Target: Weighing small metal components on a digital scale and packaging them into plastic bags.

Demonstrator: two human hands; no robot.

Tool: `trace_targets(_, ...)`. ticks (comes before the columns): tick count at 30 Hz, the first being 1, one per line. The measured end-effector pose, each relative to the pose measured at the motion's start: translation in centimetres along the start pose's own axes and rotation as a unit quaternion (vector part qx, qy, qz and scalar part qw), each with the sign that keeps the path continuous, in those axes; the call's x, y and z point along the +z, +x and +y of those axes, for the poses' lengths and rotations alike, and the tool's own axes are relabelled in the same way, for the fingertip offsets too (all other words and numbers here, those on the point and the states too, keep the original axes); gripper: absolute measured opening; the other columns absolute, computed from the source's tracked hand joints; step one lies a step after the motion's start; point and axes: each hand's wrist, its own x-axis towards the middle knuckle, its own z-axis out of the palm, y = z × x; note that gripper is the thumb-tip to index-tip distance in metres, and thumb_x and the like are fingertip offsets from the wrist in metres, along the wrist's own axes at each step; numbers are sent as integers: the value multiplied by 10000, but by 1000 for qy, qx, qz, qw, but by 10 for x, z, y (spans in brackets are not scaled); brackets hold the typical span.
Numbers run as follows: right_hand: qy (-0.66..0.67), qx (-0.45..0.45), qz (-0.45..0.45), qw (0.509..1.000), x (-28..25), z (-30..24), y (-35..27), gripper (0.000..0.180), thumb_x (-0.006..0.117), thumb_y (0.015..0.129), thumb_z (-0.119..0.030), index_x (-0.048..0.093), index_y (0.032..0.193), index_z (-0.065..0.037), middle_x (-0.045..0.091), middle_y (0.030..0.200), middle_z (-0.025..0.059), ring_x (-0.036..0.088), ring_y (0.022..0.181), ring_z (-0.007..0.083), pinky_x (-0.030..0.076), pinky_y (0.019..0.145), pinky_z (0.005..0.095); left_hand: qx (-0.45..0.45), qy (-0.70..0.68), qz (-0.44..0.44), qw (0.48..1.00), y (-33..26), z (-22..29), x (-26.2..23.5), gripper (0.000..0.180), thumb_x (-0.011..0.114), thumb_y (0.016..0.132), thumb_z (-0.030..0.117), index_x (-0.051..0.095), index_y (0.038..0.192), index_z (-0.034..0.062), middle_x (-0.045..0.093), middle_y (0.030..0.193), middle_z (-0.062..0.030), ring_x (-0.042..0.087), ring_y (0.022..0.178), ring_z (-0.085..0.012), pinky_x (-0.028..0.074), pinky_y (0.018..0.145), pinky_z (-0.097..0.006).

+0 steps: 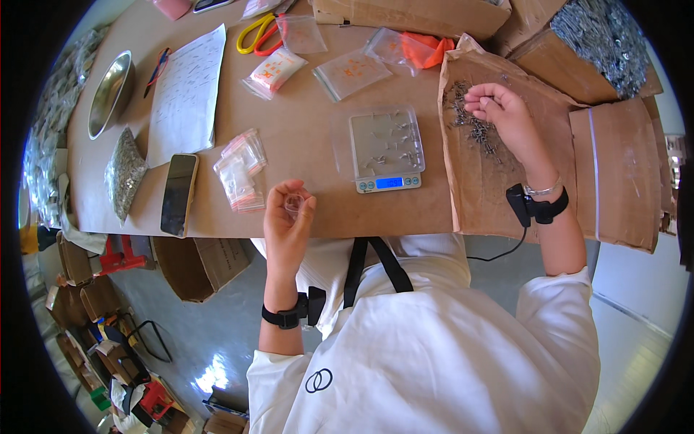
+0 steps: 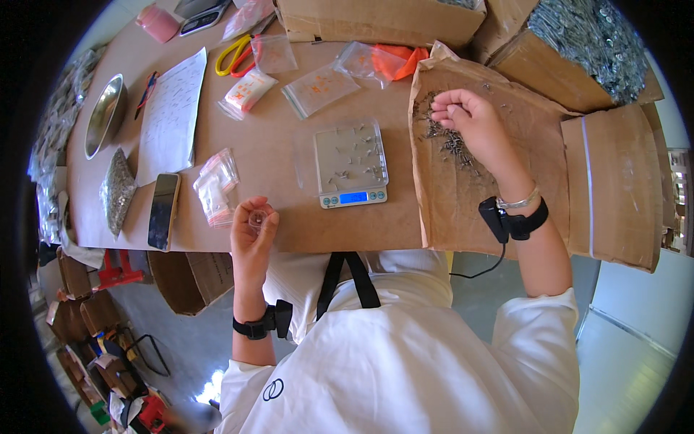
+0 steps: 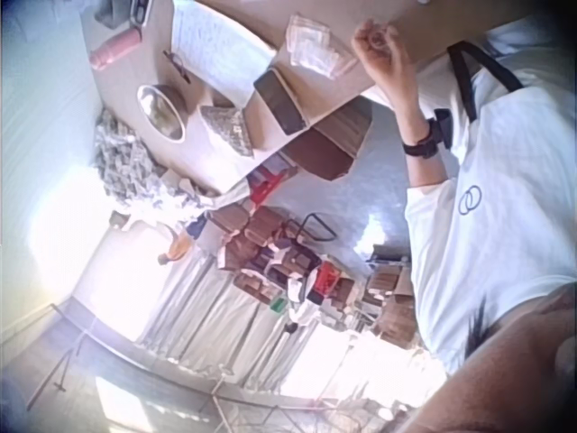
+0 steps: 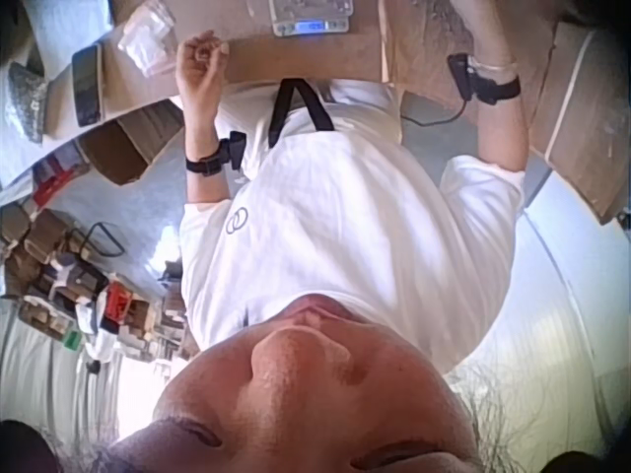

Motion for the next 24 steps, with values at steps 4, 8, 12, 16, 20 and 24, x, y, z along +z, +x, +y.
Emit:
trace_targets(4,-392,-125,-13,912,14,-2,-2,252,623,947,-72,621,1183,16,683,1098,152,664,989,308,526,892,354,-10,68,27,997,-3,7,0,362,752,899,64,553,1201,42,594,945,22,508,865,-49,405,792,-195)
trace_targets(8,-381,-203,-35,901,42,-16,0,264,670,903,-64,630,1152,14,666,1115,173,646,983,364,514,877,394,-15,163,55,985,-4,16,2,388,821,841,88,584,1144,46,605,863,31,515,838,-46,416,801,-204)
trace_targets(12,-429,-174,-29,886,52,-11,4,393,636,973,-245,569,1206,64,670,1066,203,655,966,340,515,881,398,-11,190,79,979,-4,16,3,318,859,791,110,639,1011,42,648,808,3,538,799,-92,460,732,-250)
trace_targets(16,-302,121,-139,935,74,-14,17,570,569,1025,-404,450,1350,48,624,913,128,627,712,159,540,620,309,134,388,74,909,4,13,7,247,856,767,86,658,906,35,644,834,-34,598,781,-157,491,762,-284)
trace_targets(20,-311,-69,-85,944,95,16,9,500,518,1046,-300,425,1379,61,658,886,232,661,696,312,535,674,395,126,314,72,938,14,15,22,239,860,758,90,669,888,28,669,844,-53,627,777,-176,507,757,-296)
trace_targets(24,-257,-55,-67,963,92,12,4,392,443,1053,-170,438,1427,-51,654,838,171,644,624,257,528,594,380,89,260,74,959,19,7,28,247,854,757,79,682,926,25,689,847,-57,652,794,-173,518,754,-305)
